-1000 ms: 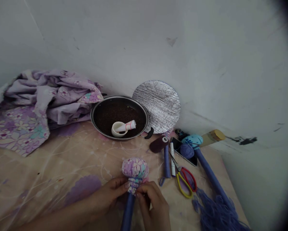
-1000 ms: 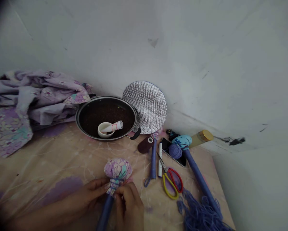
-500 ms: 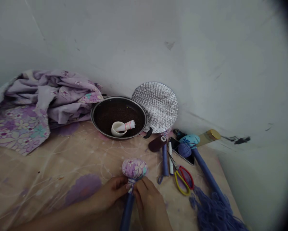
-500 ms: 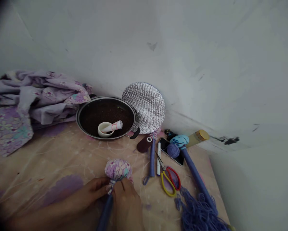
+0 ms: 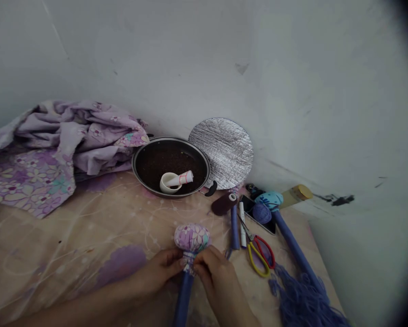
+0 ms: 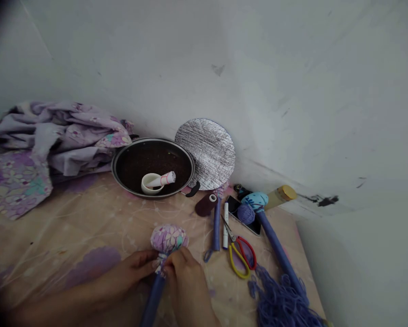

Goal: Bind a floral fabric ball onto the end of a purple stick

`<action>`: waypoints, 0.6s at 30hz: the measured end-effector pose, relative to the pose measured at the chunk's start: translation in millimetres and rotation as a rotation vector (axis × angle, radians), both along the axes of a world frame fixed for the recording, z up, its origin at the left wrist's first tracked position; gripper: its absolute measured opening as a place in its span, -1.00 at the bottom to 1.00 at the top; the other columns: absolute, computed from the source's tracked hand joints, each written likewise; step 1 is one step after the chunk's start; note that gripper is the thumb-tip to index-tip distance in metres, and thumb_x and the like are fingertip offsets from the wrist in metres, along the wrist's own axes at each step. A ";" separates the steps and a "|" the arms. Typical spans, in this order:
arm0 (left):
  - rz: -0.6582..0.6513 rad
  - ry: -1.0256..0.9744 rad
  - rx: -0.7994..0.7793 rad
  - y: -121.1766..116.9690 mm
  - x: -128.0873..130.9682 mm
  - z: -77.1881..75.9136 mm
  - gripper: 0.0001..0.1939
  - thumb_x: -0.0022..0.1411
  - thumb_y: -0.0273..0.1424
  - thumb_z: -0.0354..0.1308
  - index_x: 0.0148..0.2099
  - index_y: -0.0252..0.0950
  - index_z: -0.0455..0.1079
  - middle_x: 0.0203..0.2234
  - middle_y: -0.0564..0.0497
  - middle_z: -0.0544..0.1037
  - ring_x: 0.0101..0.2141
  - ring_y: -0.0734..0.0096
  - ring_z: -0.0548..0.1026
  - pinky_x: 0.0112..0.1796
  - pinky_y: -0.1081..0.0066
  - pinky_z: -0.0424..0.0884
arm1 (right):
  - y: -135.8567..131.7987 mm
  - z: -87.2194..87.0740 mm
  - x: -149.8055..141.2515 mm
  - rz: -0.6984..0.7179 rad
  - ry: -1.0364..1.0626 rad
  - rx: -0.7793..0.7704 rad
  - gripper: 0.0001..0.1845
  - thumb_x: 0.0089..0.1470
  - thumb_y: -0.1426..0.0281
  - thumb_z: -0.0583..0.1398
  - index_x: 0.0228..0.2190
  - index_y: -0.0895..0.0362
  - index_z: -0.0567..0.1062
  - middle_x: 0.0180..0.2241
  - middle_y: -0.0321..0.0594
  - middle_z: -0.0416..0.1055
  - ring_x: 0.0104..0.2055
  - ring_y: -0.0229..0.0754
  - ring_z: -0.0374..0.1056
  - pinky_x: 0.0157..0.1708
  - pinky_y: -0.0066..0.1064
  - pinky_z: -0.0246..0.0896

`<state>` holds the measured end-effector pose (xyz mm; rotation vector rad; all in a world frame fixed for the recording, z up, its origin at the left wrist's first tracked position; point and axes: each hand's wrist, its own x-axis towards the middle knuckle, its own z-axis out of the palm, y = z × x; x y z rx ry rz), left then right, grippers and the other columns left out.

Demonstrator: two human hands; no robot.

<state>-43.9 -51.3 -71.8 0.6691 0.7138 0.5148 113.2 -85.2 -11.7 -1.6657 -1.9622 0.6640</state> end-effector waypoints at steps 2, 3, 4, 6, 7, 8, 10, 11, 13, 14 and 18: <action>0.002 0.006 0.019 1.1 0.0 0.7 -0.78 0.04 -0.25 0.25 -0.34 -0.32 0.46 -0.46 0.07 0.48 -0.42 0.45 0.35 -0.34 0.46 0.24 | -4.1 -7.4 -2.6 -0.006 -0.046 0.015 -0.78 -0.02 0.68 0.10 -0.48 0.12 0.37 -0.45 -0.28 0.36 -0.41 -0.22 0.33 -0.43 -0.46 0.12; -0.002 0.018 0.024 1.7 0.0 1.2 -0.79 0.05 -0.26 0.25 -0.33 -0.31 0.47 -0.45 0.07 0.48 -0.41 0.44 0.35 -0.33 0.46 0.24 | -5.5 -10.2 -3.9 0.002 -0.077 0.015 -0.78 -0.03 0.68 0.11 -0.49 0.12 0.37 -0.45 -0.28 0.36 -0.42 -0.21 0.34 -0.43 -0.46 0.13; -0.006 0.031 0.033 2.3 -0.1 1.9 -0.81 0.05 -0.27 0.24 -0.34 -0.30 0.47 -0.46 0.08 0.48 -0.40 0.43 0.35 -0.33 0.45 0.24 | -6.3 -12.3 -5.0 0.013 -0.115 0.015 -0.78 -0.03 0.68 0.11 -0.49 0.12 0.37 -0.45 -0.27 0.37 -0.42 -0.21 0.35 -0.44 -0.46 0.14; -0.003 0.052 0.076 3.1 -0.3 3.4 -0.82 0.05 -0.28 0.24 -0.36 -0.30 0.48 -0.49 0.11 0.47 -0.40 0.43 0.34 -0.31 0.45 0.23 | -7.1 -16.0 -6.4 0.036 -0.226 0.034 -0.79 -0.04 0.67 0.13 -0.49 0.12 0.36 -0.46 -0.26 0.39 -0.44 -0.19 0.36 -0.47 -0.45 0.14; 0.001 0.057 0.102 3.2 -0.4 4.3 -0.81 0.05 -0.27 0.24 -0.38 -0.31 0.47 -0.50 0.11 0.46 -0.40 0.43 0.34 -0.31 0.46 0.23 | -7.2 -18.4 -6.8 0.049 -0.294 0.062 -0.79 -0.03 0.66 0.13 -0.48 0.11 0.35 -0.46 -0.25 0.39 -0.46 -0.19 0.36 -0.50 -0.44 0.13; 0.002 0.057 0.117 3.1 -0.4 5.2 -0.79 0.04 -0.25 0.24 -0.38 -0.31 0.47 -0.51 0.11 0.45 -0.40 0.43 0.33 -0.31 0.46 0.22 | -7.3 -21.2 -7.2 0.065 -0.359 0.104 -0.80 -0.02 0.65 0.13 -0.47 0.10 0.35 -0.46 -0.25 0.40 -0.48 -0.18 0.35 -0.53 -0.44 0.11; -0.006 0.055 0.097 2.4 -0.4 6.6 -0.77 0.04 -0.23 0.25 -0.38 -0.32 0.46 -0.52 0.11 0.44 -0.42 0.44 0.33 -0.33 0.46 0.22 | -6.5 -26.9 -8.5 0.087 -0.456 0.202 -0.83 0.01 0.60 0.11 -0.46 0.08 0.32 -0.47 -0.25 0.39 -0.51 -0.17 0.33 -0.57 -0.42 0.07; -0.013 0.054 0.063 1.9 -0.5 6.9 -0.76 0.04 -0.22 0.24 -0.37 -0.32 0.45 -0.52 0.11 0.44 -0.44 0.45 0.32 -0.35 0.46 0.22 | -5.4 -28.4 -9.6 0.093 -0.473 0.247 -0.83 0.03 0.59 0.10 -0.47 0.08 0.31 -0.48 -0.25 0.38 -0.53 -0.17 0.32 -0.58 -0.41 0.06; -0.016 0.046 -0.018 0.6 -0.8 6.4 -0.75 0.05 -0.21 0.24 -0.33 -0.32 0.44 -0.50 0.10 0.44 -0.46 0.47 0.33 -0.39 0.47 0.22 | -0.9 -25.4 -11.9 0.072 -0.437 0.288 -0.82 0.06 0.58 0.06 -0.48 0.07 0.30 -0.50 -0.25 0.36 -0.52 -0.16 0.31 -0.57 -0.41 0.05; -0.015 0.038 -0.045 0.1 -1.1 5.6 -0.74 0.05 -0.22 0.24 -0.32 -0.31 0.43 -0.49 0.08 0.45 -0.46 0.47 0.34 -0.40 0.47 0.22 | 2.5 -20.4 -12.7 0.053 -0.381 0.276 -0.81 0.06 0.59 0.04 -0.48 0.08 0.29 -0.50 -0.25 0.35 -0.51 -0.17 0.30 -0.56 -0.41 0.06; -0.024 -0.008 -0.064 -0.5 -2.6 1.7 -0.74 0.07 -0.23 0.24 -0.27 -0.32 0.43 -0.46 0.05 0.48 -0.45 0.46 0.37 -0.41 0.47 0.24 | 19.0 12.0 -8.4 0.004 0.068 0.102 -0.83 0.09 0.56 0.03 -0.47 0.10 0.30 -0.47 -0.29 0.32 -0.43 -0.24 0.29 -0.47 -0.47 0.13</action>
